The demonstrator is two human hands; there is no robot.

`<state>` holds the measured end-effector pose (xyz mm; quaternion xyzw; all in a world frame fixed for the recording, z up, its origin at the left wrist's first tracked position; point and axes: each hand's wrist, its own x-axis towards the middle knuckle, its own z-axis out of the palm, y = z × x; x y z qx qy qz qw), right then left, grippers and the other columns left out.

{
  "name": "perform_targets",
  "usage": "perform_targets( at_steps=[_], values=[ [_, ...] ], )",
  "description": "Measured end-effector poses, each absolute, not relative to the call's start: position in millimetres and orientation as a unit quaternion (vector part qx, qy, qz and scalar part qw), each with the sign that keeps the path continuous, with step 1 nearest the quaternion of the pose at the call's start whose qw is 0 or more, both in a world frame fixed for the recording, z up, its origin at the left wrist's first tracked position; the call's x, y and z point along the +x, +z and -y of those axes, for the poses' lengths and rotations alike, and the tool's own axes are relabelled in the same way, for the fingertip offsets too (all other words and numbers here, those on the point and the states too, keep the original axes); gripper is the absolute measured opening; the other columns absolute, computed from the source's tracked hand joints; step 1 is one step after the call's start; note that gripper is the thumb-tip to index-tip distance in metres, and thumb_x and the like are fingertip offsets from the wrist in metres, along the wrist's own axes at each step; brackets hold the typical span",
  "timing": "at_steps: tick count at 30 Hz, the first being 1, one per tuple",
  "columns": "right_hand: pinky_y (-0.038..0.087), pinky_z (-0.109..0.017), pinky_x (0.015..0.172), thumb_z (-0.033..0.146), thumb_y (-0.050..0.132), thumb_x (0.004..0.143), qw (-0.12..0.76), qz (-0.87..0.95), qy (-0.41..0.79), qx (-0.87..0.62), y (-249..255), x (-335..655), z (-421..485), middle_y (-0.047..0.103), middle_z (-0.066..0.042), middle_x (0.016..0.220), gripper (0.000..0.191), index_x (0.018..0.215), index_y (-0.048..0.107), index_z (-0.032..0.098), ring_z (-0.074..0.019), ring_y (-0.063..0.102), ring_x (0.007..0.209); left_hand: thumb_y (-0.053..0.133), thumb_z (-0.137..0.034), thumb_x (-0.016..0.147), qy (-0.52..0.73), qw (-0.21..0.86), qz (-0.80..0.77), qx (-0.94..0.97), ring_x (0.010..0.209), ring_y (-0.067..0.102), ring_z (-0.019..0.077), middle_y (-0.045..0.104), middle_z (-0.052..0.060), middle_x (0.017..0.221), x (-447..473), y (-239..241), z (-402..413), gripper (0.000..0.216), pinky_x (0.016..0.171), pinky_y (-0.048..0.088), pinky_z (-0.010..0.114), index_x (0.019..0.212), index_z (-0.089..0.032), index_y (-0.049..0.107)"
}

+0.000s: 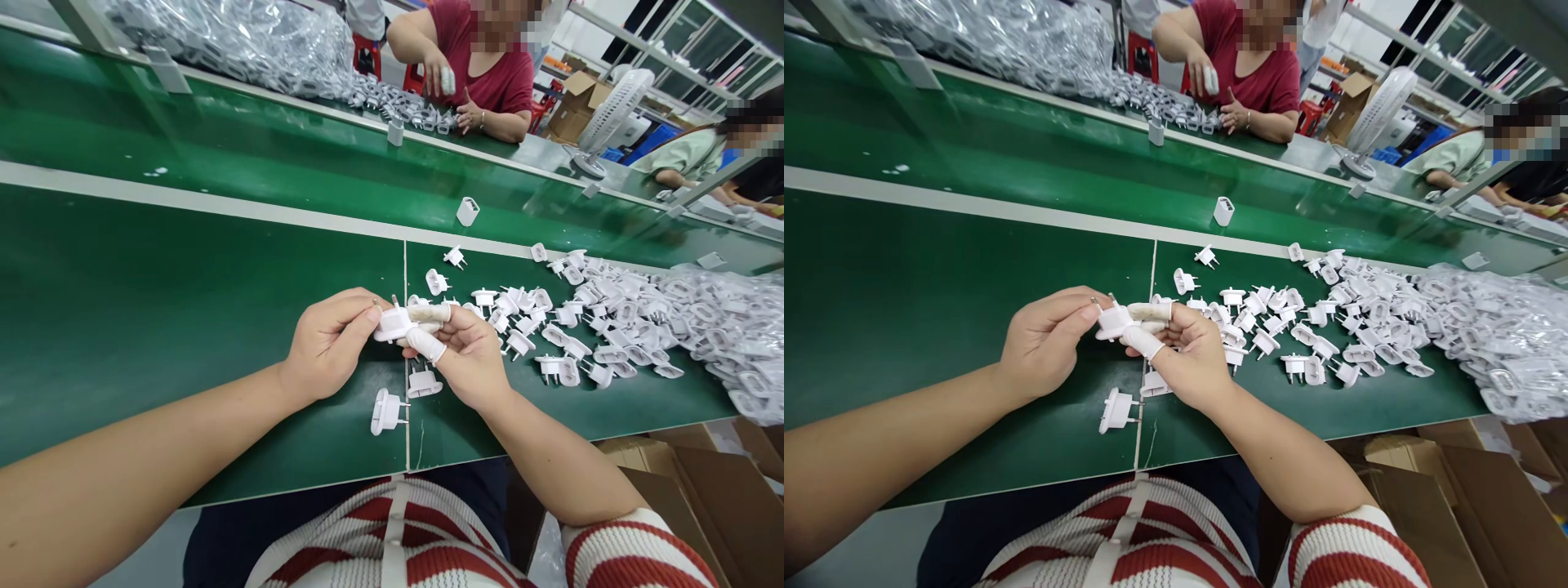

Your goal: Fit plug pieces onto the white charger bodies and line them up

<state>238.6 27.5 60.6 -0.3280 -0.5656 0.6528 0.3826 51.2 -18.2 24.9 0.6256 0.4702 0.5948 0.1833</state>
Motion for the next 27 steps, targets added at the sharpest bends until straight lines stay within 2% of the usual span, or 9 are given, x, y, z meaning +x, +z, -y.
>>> perform_targets(
  at_steps=[6, 9, 12, 14, 17, 21, 24, 27],
  values=[
    [0.063, -0.035, 0.072, 0.042, 0.097, 0.071, 0.364, 0.585, 0.646, -0.328, 59, 240, -30, 0.075, 0.0, 0.081, 0.036, 0.097, 0.08, 0.023, -0.0155, 0.07, 0.07, 0.055, -0.026, 0.104, 0.604, 0.199, -0.464, 0.617, 0.082, 0.07, 0.0197, 0.076, 0.005, 0.087, 51, 24, 18, 0.032, 0.074, 0.056, 0.03, 0.08, -0.02, 0.076],
    [0.06, -0.034, 0.076, 0.038, 0.096, 0.071, 0.37, 0.648, 0.584, -0.32, 58, 241, -31, 0.072, 0.0, 0.082, 0.033, 0.094, 0.077, 0.024, -0.0151, 0.066, 0.074, 0.057, -0.022, 0.103, 0.612, 0.192, -0.452, 0.62, 0.082, 0.07, 0.0177, 0.076, 0.003, 0.087, 51, 23, 17, 0.028, 0.073, 0.056, 0.028, 0.084, -0.02, 0.077],
    [0.059, -0.037, 0.087, 0.038, 0.095, 0.073, 0.4, 0.701, 0.507, -0.302, 55, 242, -30, 0.069, -0.001, 0.094, 0.039, 0.103, 0.073, 0.025, -0.0177, 0.067, 0.088, 0.057, -0.016, 0.102, 0.603, 0.173, -0.456, 0.631, 0.083, 0.071, 0.0165, 0.077, 0.003, 0.089, 50, 25, 17, 0.026, 0.074, 0.056, 0.026, 0.087, -0.02, 0.078],
    [0.058, -0.037, 0.086, 0.04, 0.092, 0.076, 0.405, 0.731, 0.46, -0.3, 54, 243, -29, 0.065, -0.001, 0.096, 0.038, 0.106, 0.073, 0.026, -0.0169, 0.065, 0.085, 0.057, -0.014, 0.101, 0.59, 0.161, -0.451, 0.65, 0.083, 0.071, 0.0161, 0.077, 0.003, 0.09, 51, 27, 18, 0.026, 0.074, 0.057, 0.026, 0.088, -0.02, 0.078],
    [0.057, -0.036, 0.08, 0.04, 0.087, 0.081, 0.405, 0.76, 0.402, -0.311, 51, 245, -29, 0.059, -0.001, 0.092, 0.025, 0.099, 0.075, 0.026, -0.0165, 0.062, 0.081, 0.058, -0.013, 0.1, 0.571, 0.161, -0.442, 0.673, 0.084, 0.072, 0.0168, 0.078, 0.003, 0.092, 53, 27, 20, 0.025, 0.075, 0.058, 0.026, 0.093, -0.022, 0.08],
    [0.058, -0.038, 0.091, 0.027, 0.079, 0.083, 0.461, 0.743, 0.374, -0.309, 51, 247, -33, 0.066, -0.005, 0.105, 0.013, 0.094, 0.074, 0.024, -0.0212, 0.068, 0.102, 0.063, -0.026, 0.101, 0.569, 0.252, -0.448, 0.642, 0.088, 0.074, 0.0211, 0.079, 0.007, 0.101, 53, 21, 13, 0.02, 0.079, 0.06, 0.032, 0.108, -0.023, 0.081],
    [0.057, -0.037, 0.089, 0.019, 0.071, 0.083, 0.474, 0.738, 0.373, -0.303, 53, 248, -34, 0.073, -0.003, 0.098, 0.009, 0.091, 0.071, 0.024, -0.0207, 0.07, 0.096, 0.063, -0.044, 0.098, 0.61, 0.344, -0.447, 0.557, 0.086, 0.074, 0.0225, 0.078, 0.01, 0.11, 42, 16, -14, 0.035, 0.079, 0.06, 0.036, 0.122, -0.021, 0.075],
    [0.058, -0.037, 0.091, 0.02, 0.068, 0.086, 0.481, 0.739, 0.372, -0.292, 53, 247, -31, 0.075, -0.003, 0.1, 0.016, 0.102, 0.071, 0.023, -0.0205, 0.071, 0.096, 0.064, -0.046, 0.09, 0.617, 0.314, -0.527, 0.494, 0.084, 0.072, 0.0204, 0.075, 0.01, 0.109, 28, 18, -65, 0.039, 0.076, 0.057, 0.033, 0.117, -0.019, 0.069]
  ],
)
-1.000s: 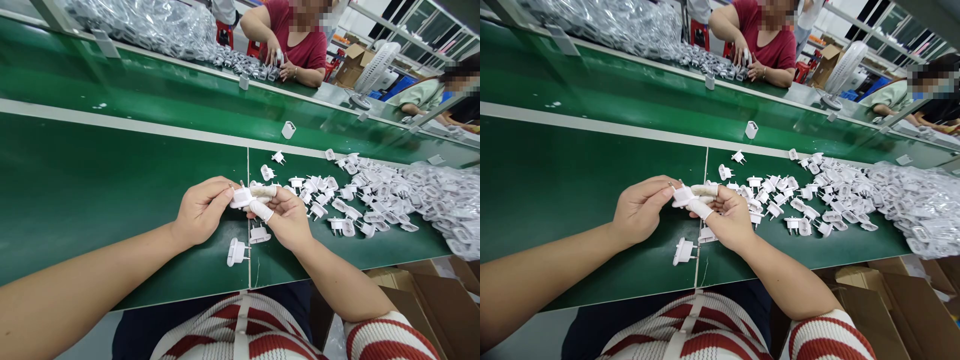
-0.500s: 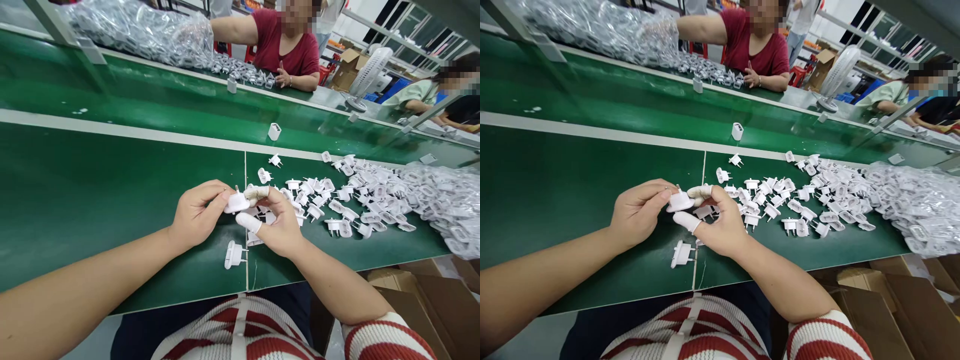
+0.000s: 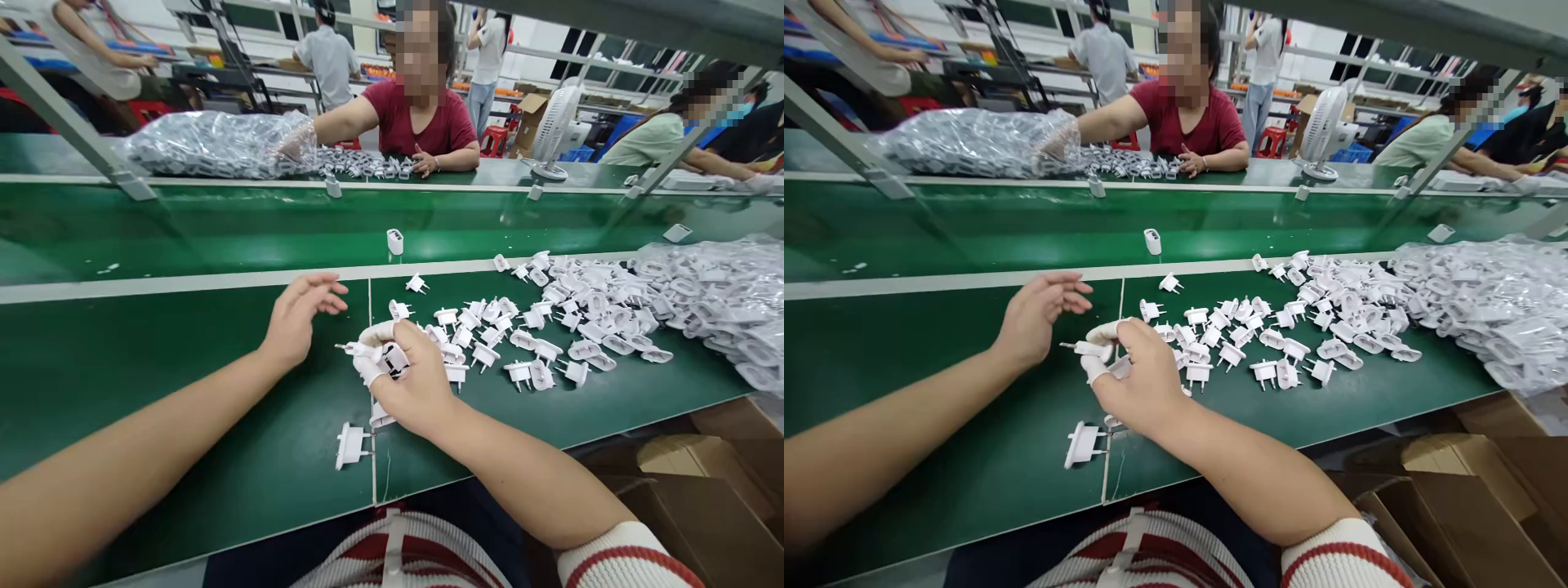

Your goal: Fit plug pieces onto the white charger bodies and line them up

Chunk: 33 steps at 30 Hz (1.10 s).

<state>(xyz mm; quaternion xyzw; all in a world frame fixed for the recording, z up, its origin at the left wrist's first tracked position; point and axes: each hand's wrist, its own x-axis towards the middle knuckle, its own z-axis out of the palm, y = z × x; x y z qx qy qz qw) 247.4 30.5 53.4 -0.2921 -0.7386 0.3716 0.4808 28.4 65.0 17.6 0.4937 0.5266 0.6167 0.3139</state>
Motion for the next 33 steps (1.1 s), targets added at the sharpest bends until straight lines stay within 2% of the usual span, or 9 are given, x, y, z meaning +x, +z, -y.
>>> perform_targets(
  at_steps=[3, 6, 9, 12, 15, 17, 21, 28, 33],
  values=[
    [0.058, -0.036, 0.092, 0.019, 0.062, 0.092, 0.473, 0.76, 0.352, -0.275, 49, 248, -27, 0.073, -0.006, 0.107, 0.029, 0.119, 0.069, 0.023, -0.0207, 0.07, 0.101, 0.07, -0.037, 0.081, 0.553, 0.251, -0.639, 0.472, 0.098, 0.07, 0.0216, 0.072, 0.01, 0.116, 23, 22, -130, 0.042, 0.086, 0.056, 0.033, 0.118, -0.018, 0.063],
    [0.058, -0.035, 0.083, 0.014, 0.055, 0.093, 0.446, 0.793, 0.323, -0.262, 44, 249, -28, 0.067, -0.008, 0.102, 0.025, 0.112, 0.071, 0.02, -0.0207, 0.068, 0.093, 0.08, -0.033, 0.074, 0.513, 0.244, -0.684, 0.457, 0.113, 0.067, 0.0273, 0.066, 0.015, 0.132, 31, 25, -190, 0.053, 0.099, 0.054, 0.039, 0.12, -0.018, 0.06],
    [0.059, -0.037, 0.088, 0.009, 0.052, 0.091, 0.452, 0.794, 0.31, -0.263, 40, 249, -33, 0.066, -0.009, 0.106, 0.027, 0.106, 0.071, 0.02, -0.022, 0.068, 0.099, 0.093, -0.036, 0.063, 0.479, 0.228, -0.72, 0.448, 0.13, 0.059, 0.036, 0.057, 0.02, 0.145, 44, 24, -235, 0.07, 0.112, 0.047, 0.047, 0.122, -0.018, 0.06],
    [0.059, -0.038, 0.094, 0.006, 0.052, 0.089, 0.468, 0.782, 0.31, -0.271, 39, 248, -37, 0.067, -0.01, 0.111, 0.03, 0.108, 0.071, 0.021, -0.0227, 0.068, 0.107, 0.097, -0.04, 0.058, 0.452, 0.217, -0.748, 0.434, 0.134, 0.055, 0.0444, 0.062, 0.023, 0.139, 54, 19, -261, 0.07, 0.115, 0.041, 0.056, 0.115, -0.017, 0.063],
    [0.059, -0.038, 0.095, 0.007, 0.053, 0.091, 0.467, 0.779, 0.315, -0.278, 39, 248, -41, 0.069, -0.009, 0.112, 0.031, 0.111, 0.071, 0.022, -0.0229, 0.067, 0.109, 0.089, -0.037, 0.069, 0.442, 0.227, -0.75, 0.437, 0.123, 0.063, 0.0434, 0.071, 0.019, 0.123, 54, 16, -266, 0.049, 0.11, 0.045, 0.057, 0.109, -0.017, 0.067],
    [0.058, -0.039, 0.097, 0.009, 0.056, 0.092, 0.476, 0.776, 0.303, -0.283, 40, 249, -43, 0.07, -0.009, 0.111, 0.029, 0.111, 0.073, 0.023, -0.0237, 0.066, 0.109, 0.082, -0.033, 0.075, 0.447, 0.238, -0.73, 0.459, 0.117, 0.067, 0.0374, 0.075, 0.015, 0.121, 49, 16, -256, 0.042, 0.108, 0.049, 0.05, 0.112, -0.018, 0.07],
    [0.055, -0.042, 0.099, 0.015, 0.062, 0.095, 0.532, 0.741, 0.282, -0.298, 44, 250, -47, 0.074, -0.005, 0.103, 0.022, 0.108, 0.076, 0.025, -0.0237, 0.065, 0.104, 0.078, -0.037, 0.076, 0.457, 0.243, -0.687, 0.51, 0.113, 0.07, 0.0303, 0.076, 0.009, 0.124, 29, 22, -198, 0.05, 0.105, 0.052, 0.039, 0.122, -0.019, 0.074],
    [0.056, -0.043, 0.106, 0.03, 0.075, 0.09, 0.549, 0.621, 0.439, -0.347, 47, 242, -53, 0.079, -0.004, 0.115, 0.025, 0.114, 0.078, 0.026, -0.0228, 0.071, 0.108, 0.085, -0.07, 0.071, 0.458, 0.288, -0.642, 0.543, 0.121, 0.069, 0.0329, 0.076, 0.01, 0.129, 6, 31, -30, 0.075, 0.115, 0.05, 0.047, 0.126, -0.023, 0.068],
    [0.064, -0.04, 0.093, 0.035, 0.087, 0.078, 0.487, 0.612, 0.515, -0.349, 51, 236, -51, 0.082, -0.005, 0.109, 0.032, 0.107, 0.081, 0.024, -0.0203, 0.074, 0.092, 0.086, -0.065, 0.076, 0.457, 0.406, -0.589, 0.529, 0.117, 0.072, 0.0344, 0.078, 0.012, 0.122, 19, 25, 31, 0.061, 0.109, 0.055, 0.053, 0.117, -0.025, 0.064]
  ],
)
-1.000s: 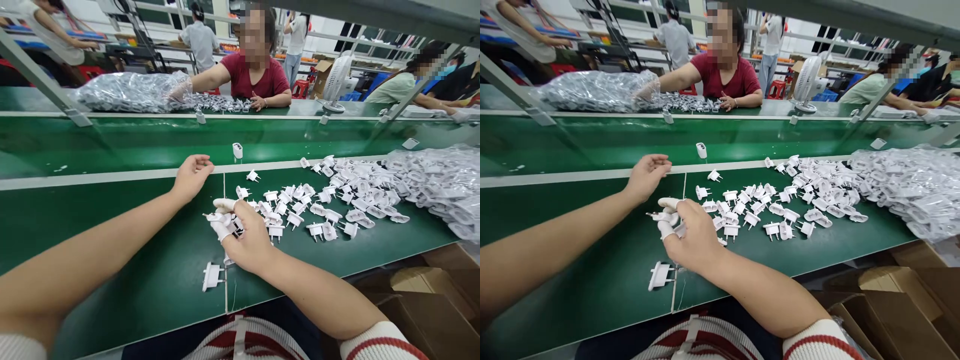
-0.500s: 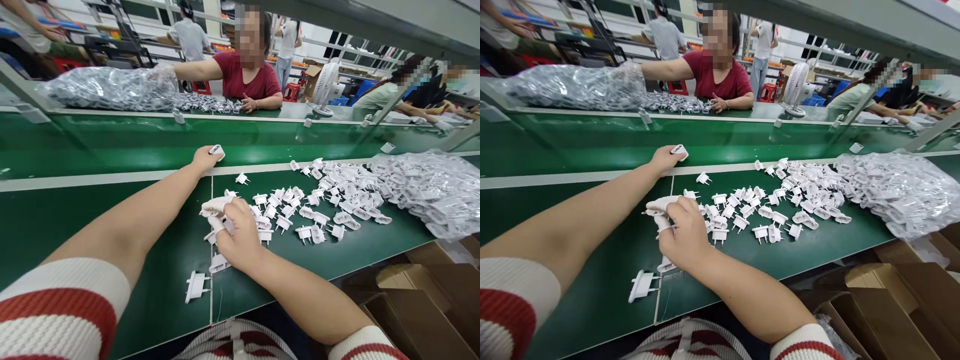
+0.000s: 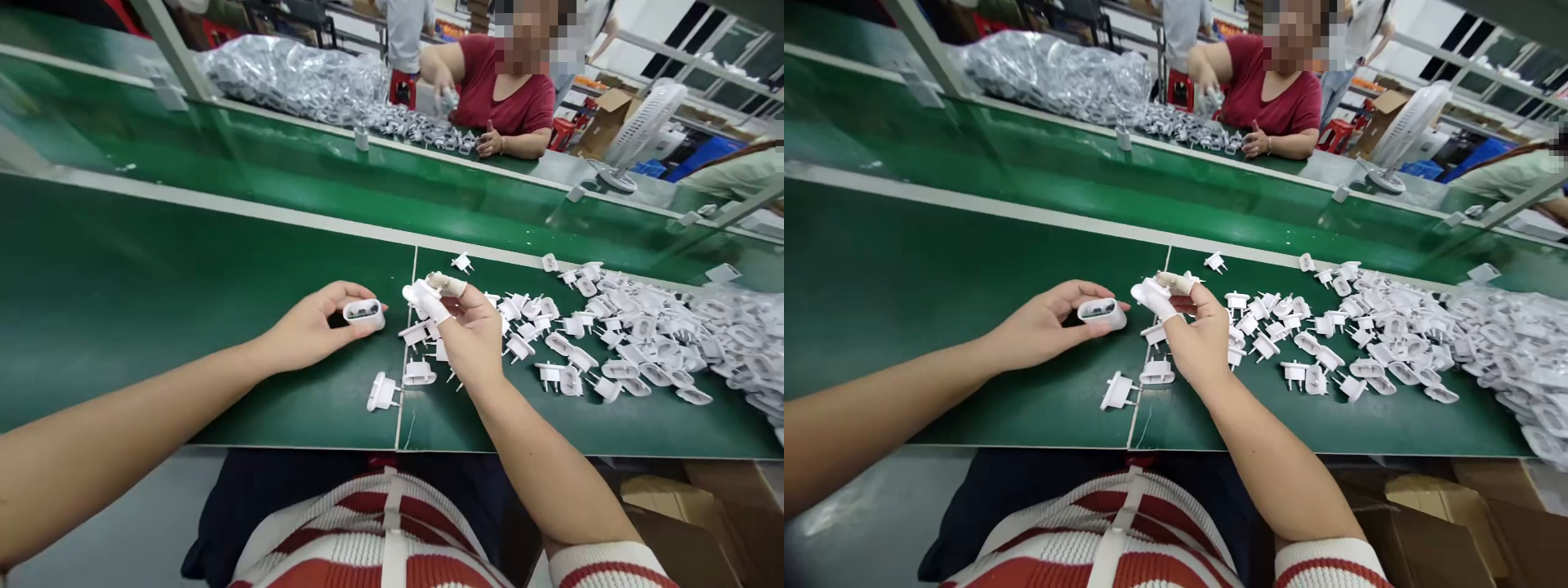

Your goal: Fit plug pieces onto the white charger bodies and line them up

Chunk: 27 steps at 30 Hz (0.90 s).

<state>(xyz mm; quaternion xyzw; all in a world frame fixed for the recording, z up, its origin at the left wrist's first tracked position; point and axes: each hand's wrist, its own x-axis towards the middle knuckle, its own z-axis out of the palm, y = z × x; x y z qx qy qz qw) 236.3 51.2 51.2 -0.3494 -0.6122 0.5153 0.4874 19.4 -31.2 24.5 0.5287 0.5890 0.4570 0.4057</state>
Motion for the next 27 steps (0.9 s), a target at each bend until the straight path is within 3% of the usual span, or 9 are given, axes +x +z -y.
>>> perform_targets(
  at_steps=[3, 7, 12, 16, 21, 27],
  values=[
    [0.065, -0.039, 0.091, 0.033, 0.085, 0.081, 0.465, 0.678, 0.458, -0.339, 52, 236, -47, 0.082, -0.004, 0.106, 0.028, 0.108, 0.082, 0.025, -0.0186, 0.074, 0.087, 0.087, -0.058, 0.076, 0.44, 0.391, -0.579, 0.564, 0.112, 0.073, 0.0341, 0.078, 0.009, 0.118, 20, 17, 36, 0.055, 0.107, 0.056, 0.051, 0.119, -0.028, 0.07],
    [0.064, -0.037, 0.09, 0.031, 0.079, 0.09, 0.432, 0.775, 0.343, -0.309, 49, 234, -40, 0.081, -0.002, 0.105, 0.022, 0.112, 0.082, 0.029, -0.0177, 0.075, 0.089, 0.099, -0.05, 0.058, 0.439, 0.379, -0.565, 0.587, 0.117, 0.068, 0.0358, 0.072, 0.009, 0.125, 10, 11, 31, 0.081, 0.104, 0.057, 0.046, 0.132, -0.032, 0.071],
    [0.063, -0.035, 0.085, 0.028, 0.077, 0.094, 0.402, 0.837, 0.26, -0.265, 46, 226, -33, 0.082, -0.001, 0.102, 0.017, 0.11, 0.082, 0.029, -0.0179, 0.075, 0.088, 0.08, -0.061, 0.079, 0.414, 0.348, -0.558, 0.63, 0.103, 0.068, 0.034, 0.073, 0.007, 0.106, 9, 7, 32, 0.038, 0.094, 0.055, 0.045, 0.102, -0.03, 0.08],
    [0.061, -0.036, 0.083, 0.024, 0.076, 0.095, 0.379, 0.865, 0.234, -0.232, 49, 225, -31, 0.082, -0.002, 0.1, 0.018, 0.111, 0.081, 0.029, -0.0177, 0.074, 0.085, 0.081, -0.052, 0.079, 0.419, 0.35, -0.543, 0.638, 0.102, 0.067, 0.0331, 0.072, 0.004, 0.099, 14, 8, 32, 0.026, 0.094, 0.053, 0.042, 0.092, -0.029, 0.08],
    [0.061, -0.043, 0.087, 0.031, 0.074, 0.097, 0.34, 0.888, 0.19, -0.246, 52, 224, -33, 0.082, -0.003, 0.1, 0.014, 0.109, 0.08, 0.03, -0.0219, 0.073, 0.09, 0.084, -0.043, 0.074, 0.415, 0.371, -0.553, 0.62, 0.107, 0.066, 0.0359, 0.072, 0.004, 0.097, 13, 8, 29, 0.021, 0.1, 0.05, 0.045, 0.09, -0.03, 0.08],
    [0.06, -0.044, 0.088, 0.025, 0.076, 0.095, 0.379, 0.885, 0.163, -0.214, 50, 222, -32, 0.081, -0.002, 0.098, 0.019, 0.112, 0.078, 0.031, -0.0226, 0.072, 0.091, 0.086, -0.04, 0.071, 0.426, 0.367, -0.552, 0.616, 0.108, 0.067, 0.0372, 0.07, 0.004, 0.092, 14, 7, 28, 0.019, 0.103, 0.049, 0.047, 0.084, -0.028, 0.079]
  ],
)
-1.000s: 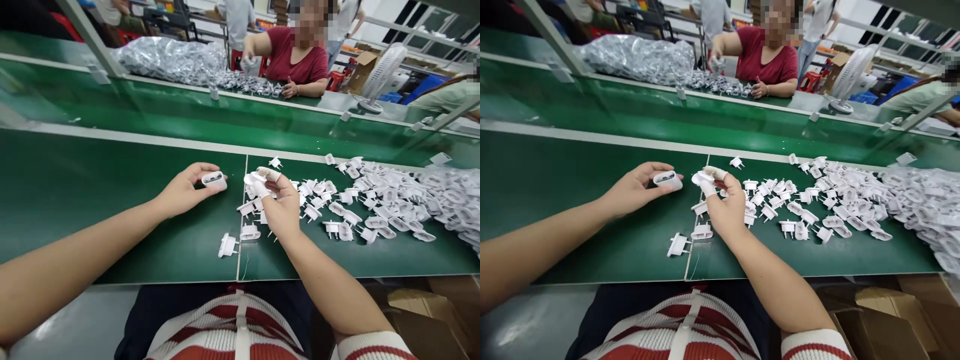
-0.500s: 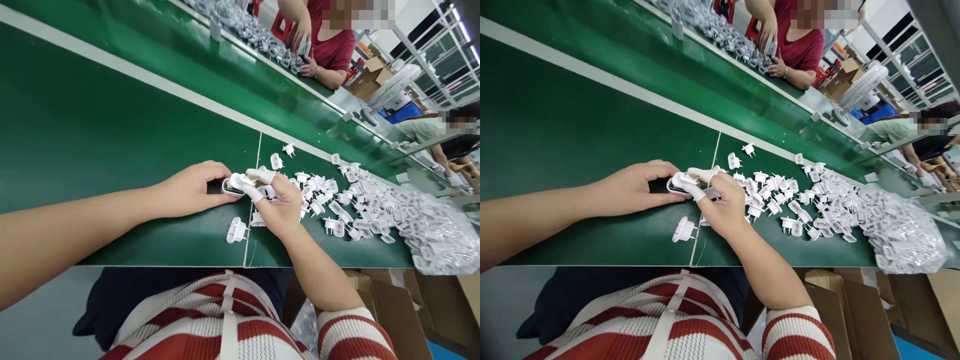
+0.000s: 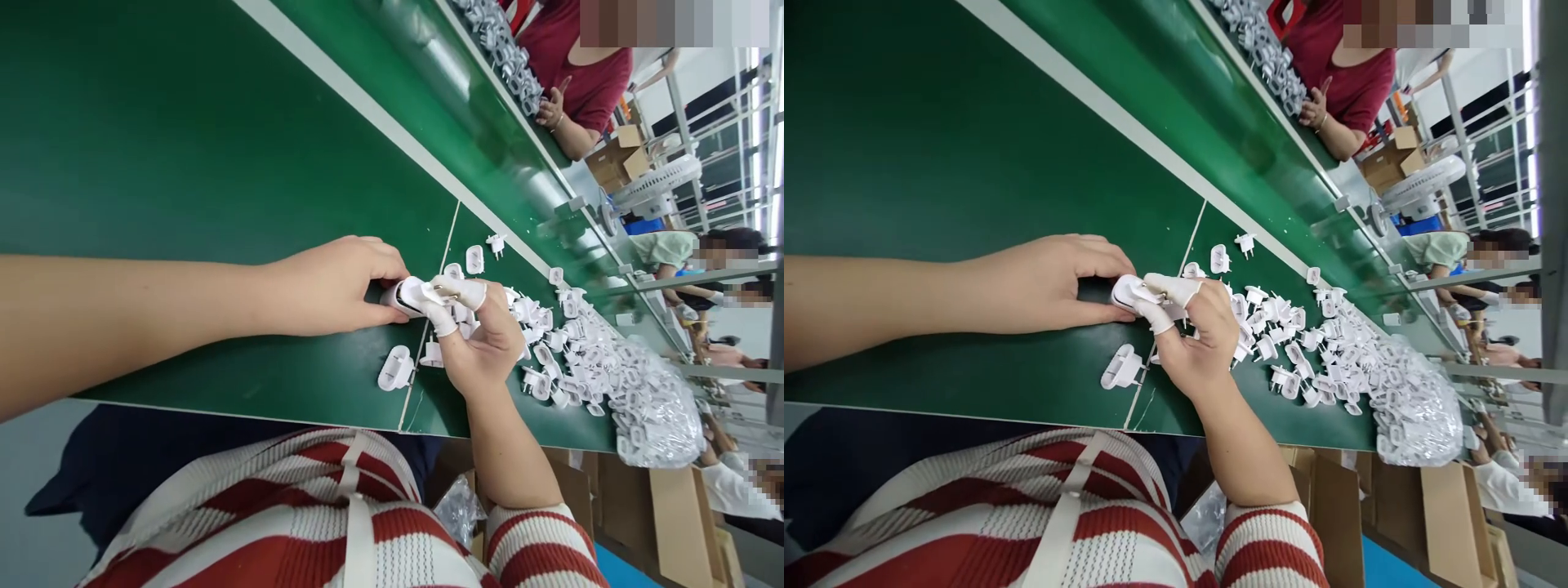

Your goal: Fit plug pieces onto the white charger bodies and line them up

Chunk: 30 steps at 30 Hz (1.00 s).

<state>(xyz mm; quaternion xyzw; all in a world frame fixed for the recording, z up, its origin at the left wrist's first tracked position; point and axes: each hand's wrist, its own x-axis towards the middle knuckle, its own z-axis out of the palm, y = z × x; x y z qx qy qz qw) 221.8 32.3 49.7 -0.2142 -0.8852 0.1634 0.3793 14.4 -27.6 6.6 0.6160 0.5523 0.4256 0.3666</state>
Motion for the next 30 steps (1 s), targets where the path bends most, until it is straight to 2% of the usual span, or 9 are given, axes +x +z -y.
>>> perform_targets(
  at_steps=[6, 11, 17, 22, 25, 30],
  values=[
    [0.058, -0.047, 0.088, 0.028, 0.075, 0.095, 0.326, 0.907, 0.124, -0.237, 54, 222, -30, 0.08, -0.003, 0.097, 0.015, 0.11, 0.077, 0.03, -0.0257, 0.069, 0.094, 0.086, -0.044, 0.071, 0.43, 0.362, -0.549, 0.618, 0.109, 0.067, 0.0361, 0.071, 0.001, 0.093, 15, 6, 27, 0.022, 0.105, 0.049, 0.046, 0.085, -0.029, 0.079],
    [0.056, -0.044, 0.082, 0.021, 0.075, 0.094, 0.319, 0.914, 0.08, -0.238, 58, 220, -25, 0.077, -0.003, 0.091, 0.017, 0.109, 0.077, 0.03, -0.0259, 0.065, 0.091, 0.086, -0.036, 0.069, 0.433, 0.371, -0.553, 0.608, 0.109, 0.067, 0.0376, 0.07, 0.002, 0.091, 16, 10, 28, 0.016, 0.106, 0.048, 0.048, 0.082, -0.027, 0.08],
    [0.05, -0.042, 0.074, 0.026, 0.072, 0.094, 0.283, 0.918, 0.055, -0.273, 61, 217, -27, 0.067, -0.003, 0.076, 0.002, 0.094, 0.073, 0.027, -0.0252, 0.058, 0.081, 0.088, -0.029, 0.068, 0.449, 0.406, -0.558, 0.567, 0.115, 0.065, 0.039, 0.068, 0.002, 0.087, 19, 16, 29, 0.015, 0.107, 0.048, 0.048, 0.076, -0.025, 0.076],
    [0.044, -0.04, 0.074, 0.026, 0.07, 0.093, 0.295, 0.92, -0.029, -0.256, 59, 219, -27, 0.062, -0.001, 0.068, 0.005, 0.087, 0.069, 0.027, -0.0233, 0.058, 0.075, 0.086, -0.021, 0.07, 0.462, 0.417, -0.56, 0.547, 0.113, 0.066, 0.0377, 0.065, 0.001, 0.082, 21, 19, 29, 0.012, 0.103, 0.049, 0.045, 0.074, -0.024, 0.076],
    [0.047, -0.04, 0.074, 0.028, 0.072, 0.092, 0.291, 0.92, 0.016, -0.264, 59, 219, -31, 0.064, 0.0, 0.07, 0.004, 0.089, 0.07, 0.026, -0.0214, 0.059, 0.073, 0.089, -0.023, 0.068, 0.458, 0.395, -0.556, 0.569, 0.108, 0.066, 0.0375, 0.066, 0.001, 0.082, 21, 19, 30, 0.014, 0.102, 0.048, 0.047, 0.075, -0.025, 0.077],
    [0.055, -0.037, 0.075, 0.034, 0.077, 0.09, 0.238, 0.915, 0.194, -0.263, 76, 210, -41, 0.074, 0.0, 0.086, 0.013, 0.087, 0.07, 0.024, -0.0182, 0.065, 0.074, 0.089, -0.022, 0.067, 0.454, 0.391, -0.555, 0.577, 0.105, 0.067, 0.0365, 0.066, 0.002, 0.081, 20, 22, 29, 0.014, 0.101, 0.048, 0.046, 0.071, -0.024, 0.075]
  ],
)
